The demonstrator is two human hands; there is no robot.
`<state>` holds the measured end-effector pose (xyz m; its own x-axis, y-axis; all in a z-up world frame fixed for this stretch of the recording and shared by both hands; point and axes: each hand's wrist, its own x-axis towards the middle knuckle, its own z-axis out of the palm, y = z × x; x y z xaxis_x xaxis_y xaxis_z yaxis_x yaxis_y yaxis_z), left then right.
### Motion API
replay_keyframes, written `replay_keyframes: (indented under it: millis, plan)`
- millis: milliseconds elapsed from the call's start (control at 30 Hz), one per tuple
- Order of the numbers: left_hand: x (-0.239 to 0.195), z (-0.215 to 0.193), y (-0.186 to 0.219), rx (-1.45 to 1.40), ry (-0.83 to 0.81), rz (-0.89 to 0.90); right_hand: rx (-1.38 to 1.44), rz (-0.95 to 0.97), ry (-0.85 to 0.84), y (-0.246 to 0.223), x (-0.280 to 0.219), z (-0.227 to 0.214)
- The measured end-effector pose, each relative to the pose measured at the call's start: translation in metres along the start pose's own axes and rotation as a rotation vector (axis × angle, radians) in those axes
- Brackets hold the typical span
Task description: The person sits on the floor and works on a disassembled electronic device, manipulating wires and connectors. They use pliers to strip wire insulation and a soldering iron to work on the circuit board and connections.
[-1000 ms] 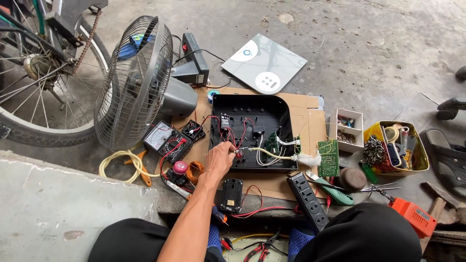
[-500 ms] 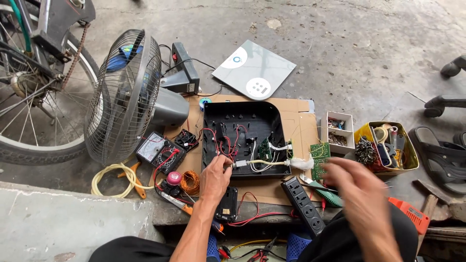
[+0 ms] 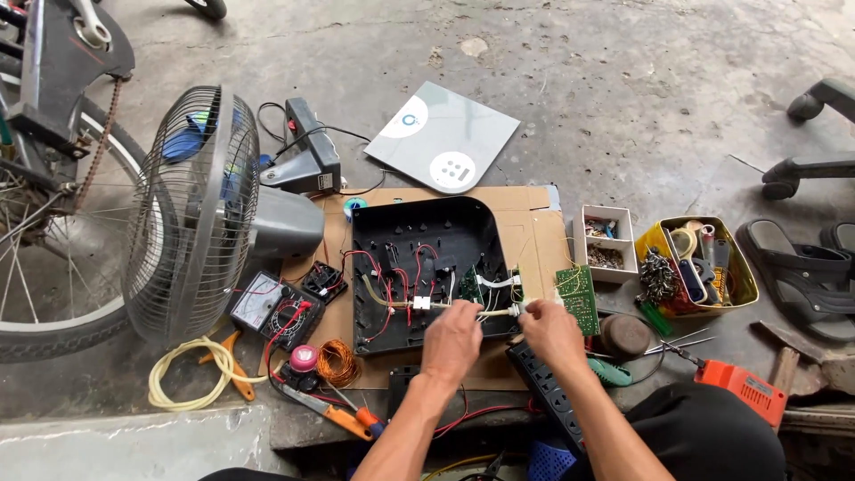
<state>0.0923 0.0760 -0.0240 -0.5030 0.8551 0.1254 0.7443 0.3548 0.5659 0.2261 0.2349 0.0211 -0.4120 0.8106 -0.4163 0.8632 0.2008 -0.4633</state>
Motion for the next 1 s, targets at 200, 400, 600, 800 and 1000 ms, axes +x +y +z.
replay_keyframes:
  millis: [200,400,600,800,1000]
  plan:
    - [0.041,0.049,0.004,0.046,-0.096,-0.013,0.030,0.014,-0.074,-0.007,0.000,0.005]
    - [0.048,0.057,0.000,0.006,-0.062,-0.088,0.060,0.018,-0.098,-0.015,-0.001,-0.002]
    - [0.048,0.062,-0.013,0.013,-0.051,-0.020,0.087,0.011,-0.109,-0.013,-0.001,0.001]
    - [0.064,0.030,-0.012,-0.087,-0.244,0.035,0.062,-0.005,-0.097,-0.002,0.010,0.013]
    - [0.082,0.011,-0.015,-0.195,-0.485,-0.044,0.065,0.009,-0.116,-0.002,0.014,0.015]
